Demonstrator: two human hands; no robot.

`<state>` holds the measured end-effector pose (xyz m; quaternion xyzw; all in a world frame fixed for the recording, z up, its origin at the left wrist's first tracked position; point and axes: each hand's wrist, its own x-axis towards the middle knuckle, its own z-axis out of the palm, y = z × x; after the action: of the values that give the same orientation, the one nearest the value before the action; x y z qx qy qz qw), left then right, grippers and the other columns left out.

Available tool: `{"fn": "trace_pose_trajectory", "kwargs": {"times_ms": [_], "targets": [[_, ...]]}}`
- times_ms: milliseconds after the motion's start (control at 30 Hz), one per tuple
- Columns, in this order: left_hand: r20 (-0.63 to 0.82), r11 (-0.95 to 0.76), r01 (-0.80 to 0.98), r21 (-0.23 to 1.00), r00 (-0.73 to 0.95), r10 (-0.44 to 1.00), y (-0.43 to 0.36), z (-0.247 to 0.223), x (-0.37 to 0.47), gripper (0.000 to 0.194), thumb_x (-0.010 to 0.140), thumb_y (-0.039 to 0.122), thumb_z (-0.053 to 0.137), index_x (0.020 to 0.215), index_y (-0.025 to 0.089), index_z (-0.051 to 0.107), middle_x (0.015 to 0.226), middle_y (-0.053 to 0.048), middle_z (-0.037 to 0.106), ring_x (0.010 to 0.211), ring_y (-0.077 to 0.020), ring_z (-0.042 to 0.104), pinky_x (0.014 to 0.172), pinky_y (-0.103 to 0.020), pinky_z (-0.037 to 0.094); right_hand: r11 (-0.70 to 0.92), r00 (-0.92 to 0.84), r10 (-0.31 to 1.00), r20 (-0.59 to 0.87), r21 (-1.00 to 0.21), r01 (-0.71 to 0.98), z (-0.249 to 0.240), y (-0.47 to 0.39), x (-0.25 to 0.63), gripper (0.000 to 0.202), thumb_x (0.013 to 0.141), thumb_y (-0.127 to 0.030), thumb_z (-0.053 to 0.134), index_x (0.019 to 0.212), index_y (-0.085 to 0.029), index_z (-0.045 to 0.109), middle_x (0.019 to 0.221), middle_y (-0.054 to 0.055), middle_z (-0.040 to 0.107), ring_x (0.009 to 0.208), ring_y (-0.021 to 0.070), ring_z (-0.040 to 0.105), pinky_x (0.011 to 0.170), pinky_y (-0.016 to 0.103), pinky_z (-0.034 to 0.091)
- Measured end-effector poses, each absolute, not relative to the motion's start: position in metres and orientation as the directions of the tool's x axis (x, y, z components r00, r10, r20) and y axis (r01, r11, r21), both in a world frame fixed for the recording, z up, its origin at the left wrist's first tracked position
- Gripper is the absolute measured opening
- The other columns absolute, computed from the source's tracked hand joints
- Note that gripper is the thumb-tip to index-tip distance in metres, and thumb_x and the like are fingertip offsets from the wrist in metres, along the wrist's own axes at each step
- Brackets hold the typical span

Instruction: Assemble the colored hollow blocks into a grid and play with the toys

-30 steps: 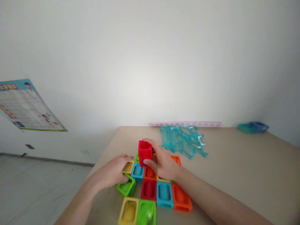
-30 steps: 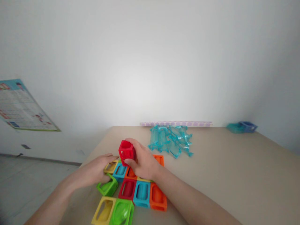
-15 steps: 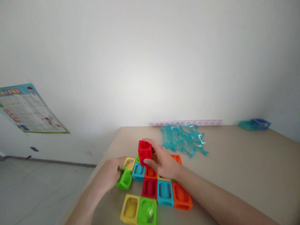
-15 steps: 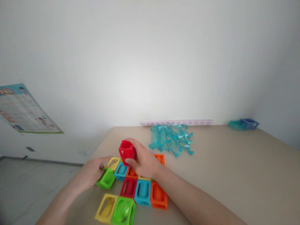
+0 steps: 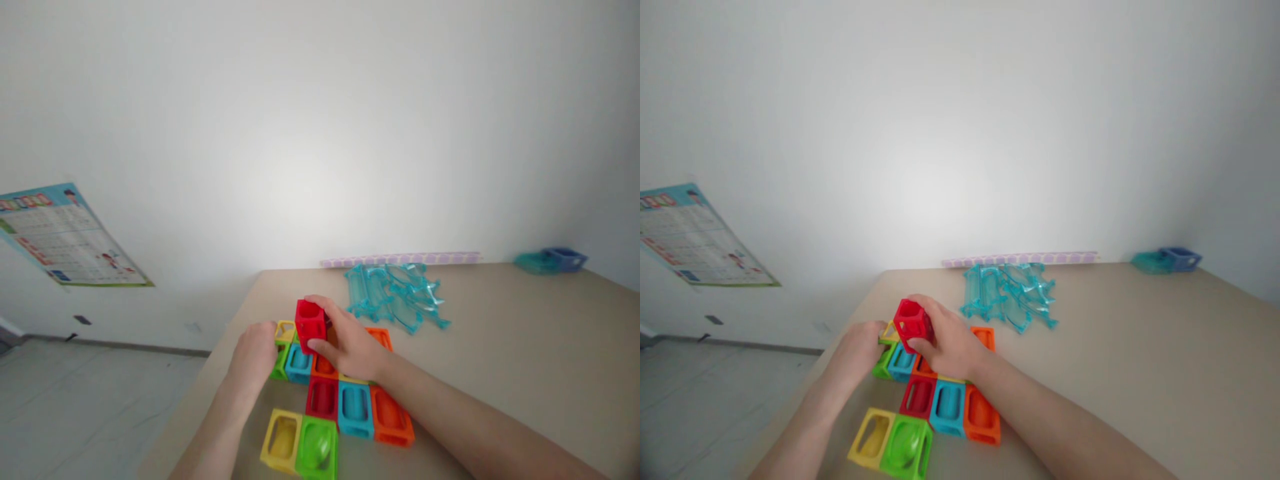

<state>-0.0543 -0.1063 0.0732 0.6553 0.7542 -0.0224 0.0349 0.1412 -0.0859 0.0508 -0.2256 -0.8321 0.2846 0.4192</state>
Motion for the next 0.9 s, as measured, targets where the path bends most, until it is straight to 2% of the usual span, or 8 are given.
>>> {"fn": "trace_pose_trajectory", "kwargs": {"times_ms": [100,167,267,433,567,733,900], "targets": [[-0.04,0.106,0.994,-0.014,-0.107,0.993,-0.102,0.072,-0.045,0.028,0.087,0.012,0.042,0.096,0.015,0.067,0.094,-0.015,0.072,0.092,-0.0248,0.069,0.077,-0.031,0.049,0.729,-0.558,0.605,0.568,-0.677,0.101,0.05,-0.086,0.141,0.057,0.088,-0.032,0.059,0.139,-0.022,0.034,0.135,0.01,0.052,0.121,0.0238,0.052,0.102,0.04,0.04],[-0.01,0.119,0.989,-0.083,-0.121,0.993,-0.101,0.073,-0.042,0.029,0.088,0.013,0.04,0.096,0.014,0.067,0.093,-0.016,0.071,0.089,-0.0269,0.07,0.074,-0.034,0.051,0.726,-0.556,0.605,0.57,-0.682,0.089,0.049,-0.086,0.141,0.057,0.088,-0.032,0.059,0.138,-0.022,0.034,0.132,0.011,0.053,0.118,0.0239,0.053,0.101,0.039,0.041],[-0.001,0.165,0.972,-0.171,-0.167,0.986,-0.104,0.076,-0.048,0.023,0.087,0.023,0.048,0.093,0.014,0.068,0.091,-0.018,0.071,0.089,-0.0313,0.069,0.07,-0.037,0.052,0.728,-0.552,0.605,0.574,-0.679,0.092,0.049,-0.086,0.141,0.057,0.088,-0.032,0.06,0.138,-0.021,0.035,0.129,0.011,0.055,0.116,0.0237,0.055,0.1,0.039,0.042],[-0.053,0.183,0.977,-0.108,-0.19,0.98,-0.112,0.073,-0.061,0.031,0.088,0.039,0.05,0.091,0.013,0.068,0.086,-0.018,0.071,0.086,-0.0304,0.07,0.07,-0.035,0.053,0.731,-0.556,0.601,0.574,-0.677,0.091,0.049,-0.086,0.141,0.058,0.088,-0.033,0.06,0.138,-0.02,0.035,0.132,0.011,0.054,0.118,0.0234,0.053,0.1,0.038,0.042],[-0.009,0.218,0.967,-0.129,-0.221,0.975,-0.117,0.075,-0.052,0.029,0.089,0.032,0.048,0.093,0.013,0.068,0.09,-0.019,0.071,0.088,-0.0303,0.069,0.073,-0.037,0.053,0.747,-0.556,0.581,0.594,-0.661,0.074,0.05,-0.086,0.141,0.057,0.087,-0.033,0.061,0.137,-0.02,0.036,0.131,0.01,0.055,0.116,0.0229,0.054,0.1,0.038,0.041],[-0.087,0.144,0.975,-0.17,-0.16,0.983,-0.113,0.087,-0.044,0.028,0.086,0.021,0.047,0.093,0.009,0.072,0.092,-0.024,0.071,0.089,-0.0358,0.07,0.071,-0.045,0.054,0.737,-0.568,0.582,0.582,-0.673,0.066,0.052,-0.087,0.141,0.056,0.087,-0.033,0.06,0.137,-0.02,0.037,0.129,0.011,0.055,0.114,0.0233,0.055,0.098,0.039,0.042],[-0.136,0.116,0.991,-0.065,-0.124,0.983,-0.103,0.095,-0.044,0.025,0.08,0.015,0.05,0.084,0.009,0.074,0.091,-0.027,0.071,0.088,-0.0378,0.07,0.072,-0.047,0.053,0.758,-0.576,0.56,0.596,-0.649,0.066,0.052,-0.087,0.141,0.058,0.085,-0.028,0.061,0.137,-0.02,0.036,0.132,0.011,0.054,0.117,0.0235,0.053,0.1,0.039,0.042]]}}
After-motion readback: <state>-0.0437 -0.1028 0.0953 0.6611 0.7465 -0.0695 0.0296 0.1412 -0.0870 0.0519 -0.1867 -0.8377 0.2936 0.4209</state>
